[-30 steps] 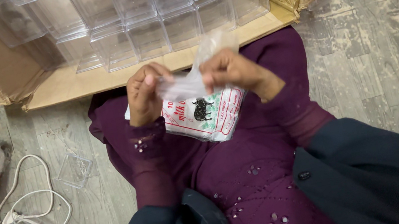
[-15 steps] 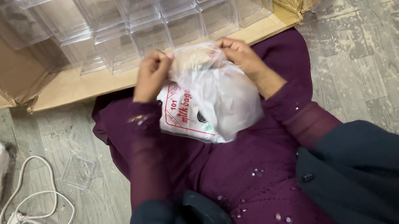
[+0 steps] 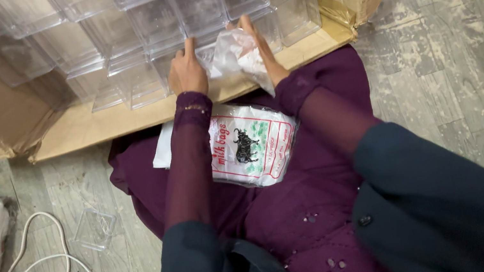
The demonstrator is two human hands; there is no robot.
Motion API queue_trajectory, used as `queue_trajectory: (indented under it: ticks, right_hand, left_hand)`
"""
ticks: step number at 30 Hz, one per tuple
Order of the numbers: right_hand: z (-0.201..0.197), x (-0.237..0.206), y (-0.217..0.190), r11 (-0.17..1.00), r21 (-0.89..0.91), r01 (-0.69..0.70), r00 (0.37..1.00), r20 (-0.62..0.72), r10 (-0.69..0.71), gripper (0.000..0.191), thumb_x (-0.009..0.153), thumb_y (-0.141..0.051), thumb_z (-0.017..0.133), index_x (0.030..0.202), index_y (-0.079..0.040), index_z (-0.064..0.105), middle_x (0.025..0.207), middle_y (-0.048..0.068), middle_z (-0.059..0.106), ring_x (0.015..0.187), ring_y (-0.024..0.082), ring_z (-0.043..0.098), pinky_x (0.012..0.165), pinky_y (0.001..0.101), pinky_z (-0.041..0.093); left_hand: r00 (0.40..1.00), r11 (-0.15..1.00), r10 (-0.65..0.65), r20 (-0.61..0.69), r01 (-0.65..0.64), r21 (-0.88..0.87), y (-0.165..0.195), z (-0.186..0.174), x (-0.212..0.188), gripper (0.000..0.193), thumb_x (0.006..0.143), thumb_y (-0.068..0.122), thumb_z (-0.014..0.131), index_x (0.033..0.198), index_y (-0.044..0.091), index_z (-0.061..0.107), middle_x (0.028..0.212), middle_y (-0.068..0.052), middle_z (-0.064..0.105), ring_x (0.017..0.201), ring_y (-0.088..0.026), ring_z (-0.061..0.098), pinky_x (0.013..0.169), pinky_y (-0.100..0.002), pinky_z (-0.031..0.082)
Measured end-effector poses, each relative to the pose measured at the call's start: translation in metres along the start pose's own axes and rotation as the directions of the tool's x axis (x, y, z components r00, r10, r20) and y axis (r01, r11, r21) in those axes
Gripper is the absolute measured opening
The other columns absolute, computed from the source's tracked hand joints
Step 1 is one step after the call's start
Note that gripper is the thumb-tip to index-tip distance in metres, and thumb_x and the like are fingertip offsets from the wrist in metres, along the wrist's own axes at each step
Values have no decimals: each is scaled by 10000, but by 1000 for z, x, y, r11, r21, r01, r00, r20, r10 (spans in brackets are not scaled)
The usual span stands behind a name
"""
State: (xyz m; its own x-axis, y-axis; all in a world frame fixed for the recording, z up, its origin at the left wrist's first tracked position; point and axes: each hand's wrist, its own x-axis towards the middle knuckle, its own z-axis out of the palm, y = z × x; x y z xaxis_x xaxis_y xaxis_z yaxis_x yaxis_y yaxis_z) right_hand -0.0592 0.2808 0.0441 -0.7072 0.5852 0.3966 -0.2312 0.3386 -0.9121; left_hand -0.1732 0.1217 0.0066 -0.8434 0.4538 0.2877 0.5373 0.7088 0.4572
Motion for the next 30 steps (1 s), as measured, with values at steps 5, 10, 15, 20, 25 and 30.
queue_trajectory:
  ticks: [5,10,15,20,25,30]
  right_hand:
    - [-14,-34,-2,941,-190,279,960,84,-267,398,1019,-216,636,1284,70,559,1164,233,646,1042,336,642,890,391,548]
    - [-62,-56,14,980,11,198,975,99,-198,325,987,-135,677,1254,32,598,1155,185,663,1033,299,656,897,370,561]
    - [-100,-79,63,991,83,104,971,205,-119,285,955,-53,719,1224,-7,637,1145,136,681,1024,263,670,904,349,574]
    - [-84,-95,58,953,-299,46,952,303,49,223,954,-45,720,1173,-32,683,1100,103,695,988,228,678,876,337,573]
    - [-68,-65,-8,907,-412,-91,860,426,279,251,944,-132,729,985,71,586,999,171,603,904,273,583,829,373,545]
    - [-69,-64,-89,618,356,-701,560,811,167,440,1045,-388,604,1242,-4,691,1218,78,699,1149,176,630,1048,301,502]
  left_hand:
    - [952,912,210,-222,-273,-307,-2,-21,-12,366,931,-30,537,1209,207,564,992,-113,687,896,-341,678,763,-463,532]
    - [973,556,-127,194,232,-798,15,-50,-30,271,1002,39,541,1224,92,688,716,1,613,573,-90,529,511,-266,395]
    - [900,96,-97,425,433,-896,14,-57,-72,212,991,34,564,1112,-15,732,721,37,615,534,-35,471,480,-195,331]
    - [900,413,-117,419,428,-804,12,-48,-101,244,930,45,550,1104,32,721,669,-11,630,559,-86,575,541,-250,459]
    - [998,797,58,-41,-71,-599,25,-62,-100,218,905,88,647,1101,19,716,825,-155,700,750,-284,672,692,-373,532]
    - [995,836,79,63,-31,-547,64,-66,-57,214,1027,235,660,963,41,722,831,-144,717,725,-280,688,689,-360,532]
